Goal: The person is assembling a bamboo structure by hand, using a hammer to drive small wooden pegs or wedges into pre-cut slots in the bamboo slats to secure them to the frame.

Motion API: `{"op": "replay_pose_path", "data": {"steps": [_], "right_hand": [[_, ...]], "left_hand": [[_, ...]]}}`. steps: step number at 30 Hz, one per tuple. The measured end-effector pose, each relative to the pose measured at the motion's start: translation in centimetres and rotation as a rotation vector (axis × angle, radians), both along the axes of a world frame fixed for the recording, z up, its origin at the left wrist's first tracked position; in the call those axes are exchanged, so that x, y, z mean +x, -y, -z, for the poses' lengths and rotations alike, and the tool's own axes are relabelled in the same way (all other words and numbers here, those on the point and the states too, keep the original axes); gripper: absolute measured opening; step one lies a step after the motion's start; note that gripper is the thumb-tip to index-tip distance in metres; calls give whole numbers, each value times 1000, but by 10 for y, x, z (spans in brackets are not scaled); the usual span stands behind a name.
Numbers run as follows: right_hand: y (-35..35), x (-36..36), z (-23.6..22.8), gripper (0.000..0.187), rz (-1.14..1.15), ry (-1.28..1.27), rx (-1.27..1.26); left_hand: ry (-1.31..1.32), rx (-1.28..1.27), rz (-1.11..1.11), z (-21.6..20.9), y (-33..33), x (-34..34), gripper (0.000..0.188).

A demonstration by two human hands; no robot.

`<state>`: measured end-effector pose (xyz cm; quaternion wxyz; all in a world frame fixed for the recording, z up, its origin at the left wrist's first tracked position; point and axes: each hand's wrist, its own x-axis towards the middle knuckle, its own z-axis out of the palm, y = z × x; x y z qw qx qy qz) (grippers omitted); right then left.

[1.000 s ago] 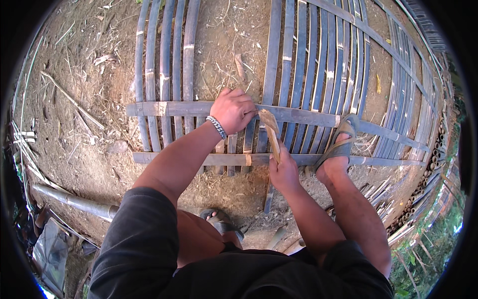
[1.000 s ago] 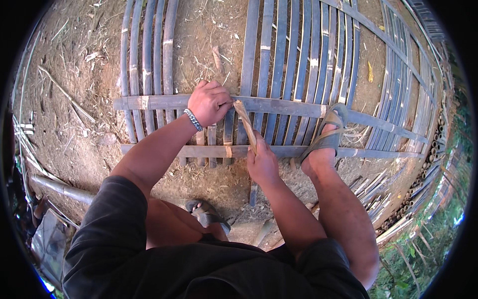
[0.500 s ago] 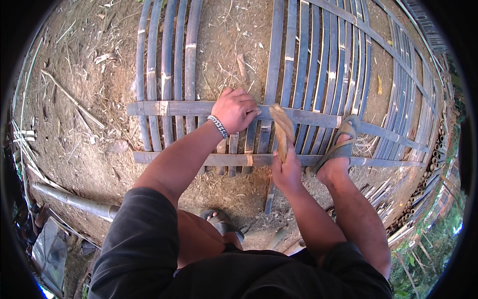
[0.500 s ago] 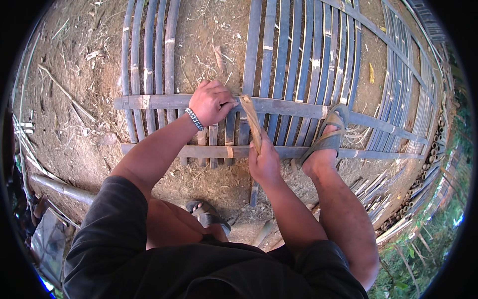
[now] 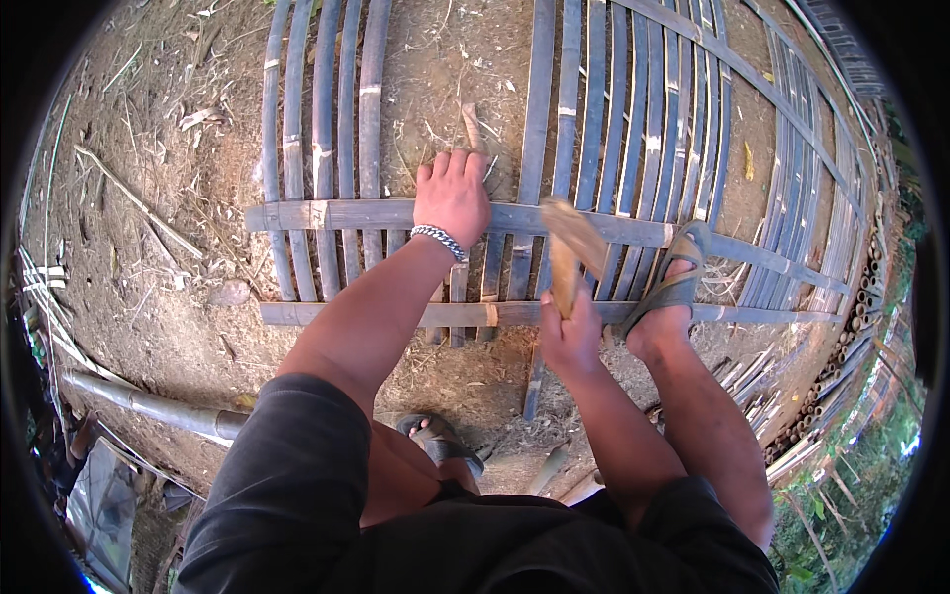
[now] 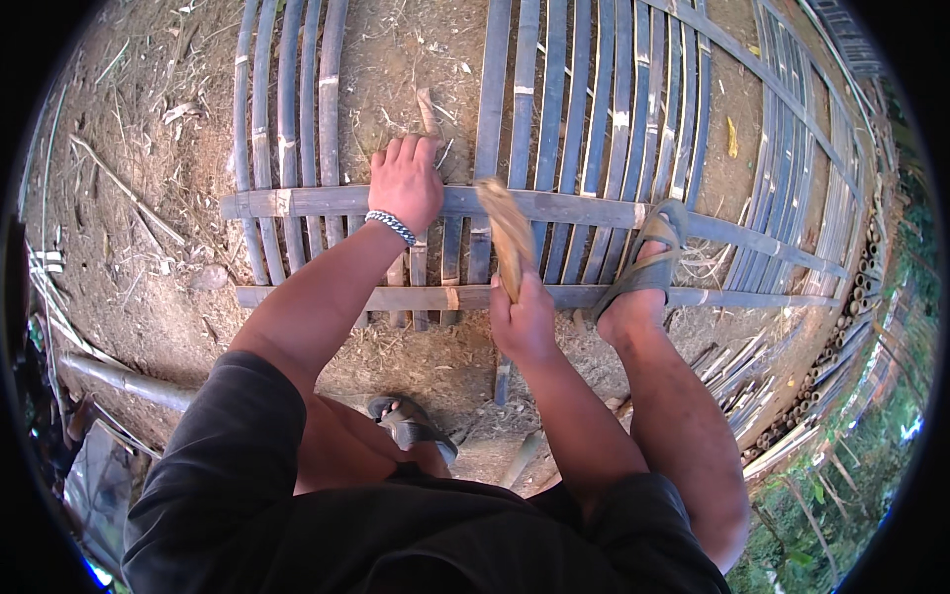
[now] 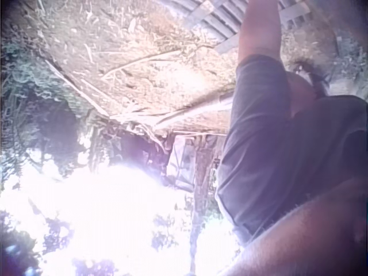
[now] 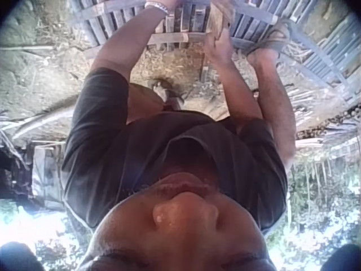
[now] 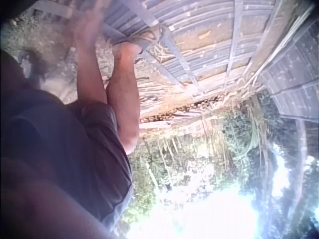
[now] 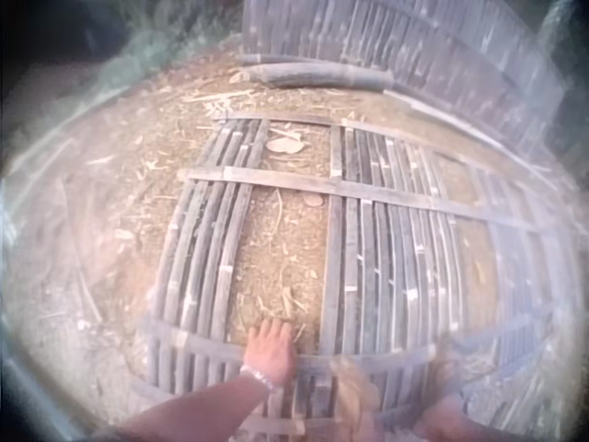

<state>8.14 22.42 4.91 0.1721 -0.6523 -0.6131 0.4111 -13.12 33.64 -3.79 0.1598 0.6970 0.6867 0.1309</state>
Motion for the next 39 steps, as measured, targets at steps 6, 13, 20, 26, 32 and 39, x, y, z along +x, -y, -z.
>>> {"op": "replay_pose_path", "data": {"steps": [6,13,20,26,32,39], "right_hand": [[3,-14,10,41,-26,229,-375],[8,2,12,33,42,-31,53],[6,-10,18,35,2,93,-67],[0,-8,16,44,-33,146,-181],[3,2,21,44,15,29,2],[-7,-9,15,44,-73,239,-336]], "left_hand": [[11,-26,-1,-1,-2,1,37],[14,-18,-4,0,0,0,37],[15,-27,-3,-2,0,0,37],[23,3,3,-1,-2,2,37],[13,-25,-7,-2,-2,0,38],[-2,-4,-3,0,-1,1,39]]}}
